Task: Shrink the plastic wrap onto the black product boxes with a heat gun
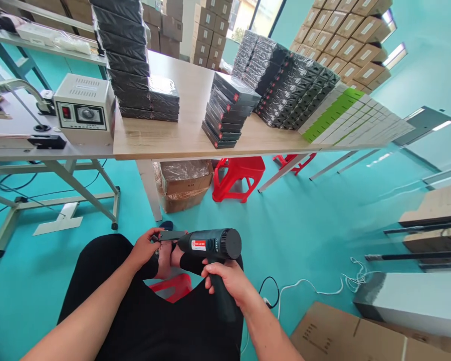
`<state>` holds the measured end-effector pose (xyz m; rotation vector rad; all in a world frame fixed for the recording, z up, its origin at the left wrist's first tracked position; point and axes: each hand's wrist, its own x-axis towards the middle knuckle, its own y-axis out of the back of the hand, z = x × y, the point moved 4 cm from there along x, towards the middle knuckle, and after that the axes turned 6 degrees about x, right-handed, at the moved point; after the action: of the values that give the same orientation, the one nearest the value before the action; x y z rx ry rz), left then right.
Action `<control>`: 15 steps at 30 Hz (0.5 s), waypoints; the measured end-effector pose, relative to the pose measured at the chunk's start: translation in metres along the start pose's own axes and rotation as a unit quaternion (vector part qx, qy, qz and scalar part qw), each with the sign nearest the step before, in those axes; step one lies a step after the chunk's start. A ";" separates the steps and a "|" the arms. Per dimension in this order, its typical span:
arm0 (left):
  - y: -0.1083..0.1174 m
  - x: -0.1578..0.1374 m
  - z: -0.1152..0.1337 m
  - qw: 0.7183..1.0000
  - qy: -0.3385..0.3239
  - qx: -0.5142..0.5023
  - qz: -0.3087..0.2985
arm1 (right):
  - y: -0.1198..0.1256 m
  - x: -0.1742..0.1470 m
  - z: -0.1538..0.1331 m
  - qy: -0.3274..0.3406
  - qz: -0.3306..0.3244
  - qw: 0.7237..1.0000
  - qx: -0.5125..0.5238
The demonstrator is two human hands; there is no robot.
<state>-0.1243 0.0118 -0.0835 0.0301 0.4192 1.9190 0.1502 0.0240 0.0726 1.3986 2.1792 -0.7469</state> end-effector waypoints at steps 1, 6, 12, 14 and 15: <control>-0.001 0.001 -0.001 1.000 0.003 -0.006 0.004 | 0.001 -0.002 -0.001 0.007 0.011 1.000 0.010; -0.006 0.003 -0.003 1.000 0.005 -0.011 -0.017 | -0.001 -0.001 0.003 0.019 0.044 0.999 0.023; -0.004 0.002 -0.008 0.998 0.020 -0.057 -0.014 | 0.011 0.004 0.004 0.023 0.056 0.998 0.033; -0.005 0.002 -0.012 0.989 0.049 -0.138 -0.015 | 0.013 0.001 -0.001 0.019 0.031 0.998 0.045; -0.006 0.002 -0.014 0.980 0.074 -0.184 -0.017 | 0.013 -0.001 -0.004 0.019 0.015 0.998 0.054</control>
<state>-0.1226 0.0119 -0.0992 -0.3620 0.1545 1.9451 0.1622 0.0307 0.0733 1.5085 2.1696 -0.8451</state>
